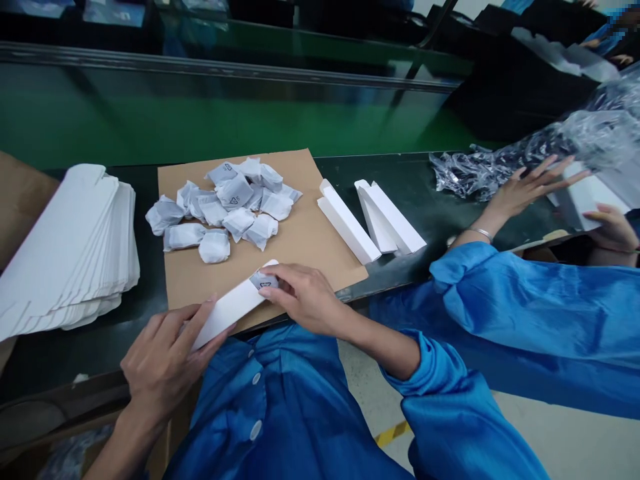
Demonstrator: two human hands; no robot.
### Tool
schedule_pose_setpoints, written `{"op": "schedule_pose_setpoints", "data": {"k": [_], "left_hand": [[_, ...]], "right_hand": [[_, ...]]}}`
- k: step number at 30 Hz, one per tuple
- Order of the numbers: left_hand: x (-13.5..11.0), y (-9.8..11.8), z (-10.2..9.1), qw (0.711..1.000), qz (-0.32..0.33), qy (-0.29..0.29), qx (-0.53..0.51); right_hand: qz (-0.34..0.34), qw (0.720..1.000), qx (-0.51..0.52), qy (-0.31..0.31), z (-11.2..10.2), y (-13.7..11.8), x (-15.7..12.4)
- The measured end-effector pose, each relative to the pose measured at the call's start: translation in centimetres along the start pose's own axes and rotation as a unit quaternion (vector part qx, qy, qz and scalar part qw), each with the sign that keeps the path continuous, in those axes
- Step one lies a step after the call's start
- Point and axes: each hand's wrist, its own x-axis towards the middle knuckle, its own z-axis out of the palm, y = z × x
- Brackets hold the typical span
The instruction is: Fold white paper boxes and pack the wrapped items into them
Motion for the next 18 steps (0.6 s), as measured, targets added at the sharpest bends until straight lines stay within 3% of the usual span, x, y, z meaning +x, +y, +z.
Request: {"op": "schedule_pose_setpoints", "data": {"k": [2, 4, 7, 10, 15, 18], "left_hand": [[0.0, 0.2, 0.1, 1.000, -0.015, 0.009, 0.006], [0.2, 0.5, 0.2, 0.999, -0.019, 0.016, 0.021], [0.4, 0.8, 0.3, 0.999, -0.020, 0.015, 0.037], [0.8, 0.9, 0.4, 0.998, -0.051, 0.027, 0.036], [2.2, 1.2, 0.7, 0.994, -0.077, 0.050, 0.066], [3.5, 2.7, 1.2, 0.994, -0.098, 0.031, 0.045]], "right_hand": [[-0.049, 0.998, -0.032, 0.012, 0.2, -0.1, -0.6], [-0.056, 0.997, -0.052, 0.004, 0.1, -0.3, -0.9], [0.026, 0.999, 0.020, -0.040, -0.6, -0.9, -0.9], [0.127, 0.978, 0.161, -0.026, -1.3, -1.6, -0.6], [0.079, 0.983, 0.160, -0.048, -1.5, -1.8, 0.3], [0.097, 0.979, 0.180, -0.026, -2.8, -1.0, 1.9]]}}
